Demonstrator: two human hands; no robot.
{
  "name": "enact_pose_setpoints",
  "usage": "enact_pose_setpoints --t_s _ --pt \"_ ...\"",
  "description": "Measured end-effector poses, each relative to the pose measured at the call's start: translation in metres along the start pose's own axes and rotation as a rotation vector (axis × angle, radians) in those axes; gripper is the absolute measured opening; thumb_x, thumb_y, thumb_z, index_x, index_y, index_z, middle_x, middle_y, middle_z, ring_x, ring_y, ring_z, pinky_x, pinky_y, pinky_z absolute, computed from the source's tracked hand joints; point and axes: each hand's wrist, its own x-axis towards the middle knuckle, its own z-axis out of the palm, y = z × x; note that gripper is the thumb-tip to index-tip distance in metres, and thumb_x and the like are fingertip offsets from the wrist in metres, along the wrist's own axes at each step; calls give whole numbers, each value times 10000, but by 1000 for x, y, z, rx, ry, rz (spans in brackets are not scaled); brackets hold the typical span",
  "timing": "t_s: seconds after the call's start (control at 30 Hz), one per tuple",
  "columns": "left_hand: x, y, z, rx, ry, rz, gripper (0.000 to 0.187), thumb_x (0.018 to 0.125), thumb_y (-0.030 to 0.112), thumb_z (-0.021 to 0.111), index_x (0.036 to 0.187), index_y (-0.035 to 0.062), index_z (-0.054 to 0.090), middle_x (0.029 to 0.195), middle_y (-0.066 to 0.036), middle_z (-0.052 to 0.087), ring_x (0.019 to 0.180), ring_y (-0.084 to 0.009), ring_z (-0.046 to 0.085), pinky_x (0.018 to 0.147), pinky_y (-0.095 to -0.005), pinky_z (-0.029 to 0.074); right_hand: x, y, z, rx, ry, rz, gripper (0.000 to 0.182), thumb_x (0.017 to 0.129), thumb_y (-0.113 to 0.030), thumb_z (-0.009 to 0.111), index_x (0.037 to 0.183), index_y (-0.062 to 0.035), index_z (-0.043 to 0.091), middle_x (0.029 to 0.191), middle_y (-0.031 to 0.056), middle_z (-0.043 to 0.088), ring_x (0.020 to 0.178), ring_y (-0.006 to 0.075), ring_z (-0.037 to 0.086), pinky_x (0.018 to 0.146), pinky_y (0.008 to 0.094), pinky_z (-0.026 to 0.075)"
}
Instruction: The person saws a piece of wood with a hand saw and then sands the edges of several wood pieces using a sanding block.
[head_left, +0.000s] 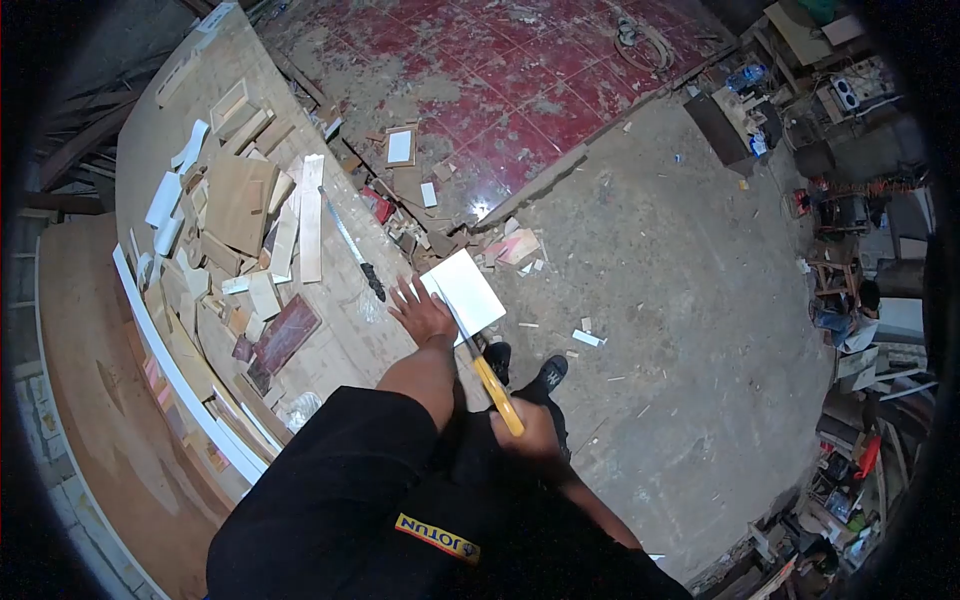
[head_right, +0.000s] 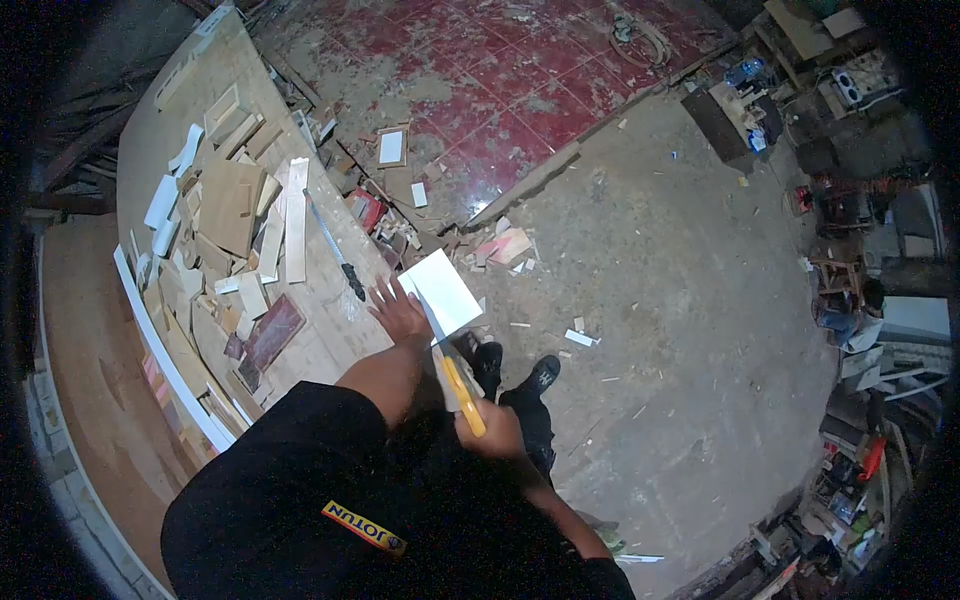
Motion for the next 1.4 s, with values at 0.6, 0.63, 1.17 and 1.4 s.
enact_pose_setpoints --t_s 0.6,0.63,1.17,1.4 --pt "-4 -2 -2 -35 31 10 602 952 263 454 1510 130 270 1601 -160 152 1485 -408 86 1171 -616 110 6 -8 -8 92 -2 46 257 836 -222 669 802 23 597 675 234 597 672 426 634 595 429 486" --pt "-3 0 -2 -25 35 11 605 955 263 450 1515 133 262 1602 -160 150 1486 -406 82 1172 -611 110 6 -6 -8 91 -2 45 257 836 -222 669 802 23 597 675 234 597 672 426 634 595 429 486" --pt "-2 -3 -3 -41 -3 -9 600 951 262 436 1513 127 276 1607 -148 152 1490 -404 69 1171 -613 99 22 -6 13 -106 101 -31 280 839 -258 667 814 18 626 751 257 646 760 440 660 633 468 520" --pt "-1 1 -7 -39 -31 -16 599 959 270 411 1519 120 261 1615 -148 118 1492 -401 57 1183 -597 74 48 9 22 -7 36 -8 268 840 -243 657 783 16 612 687 238 621 685 417 656 591 444 495"
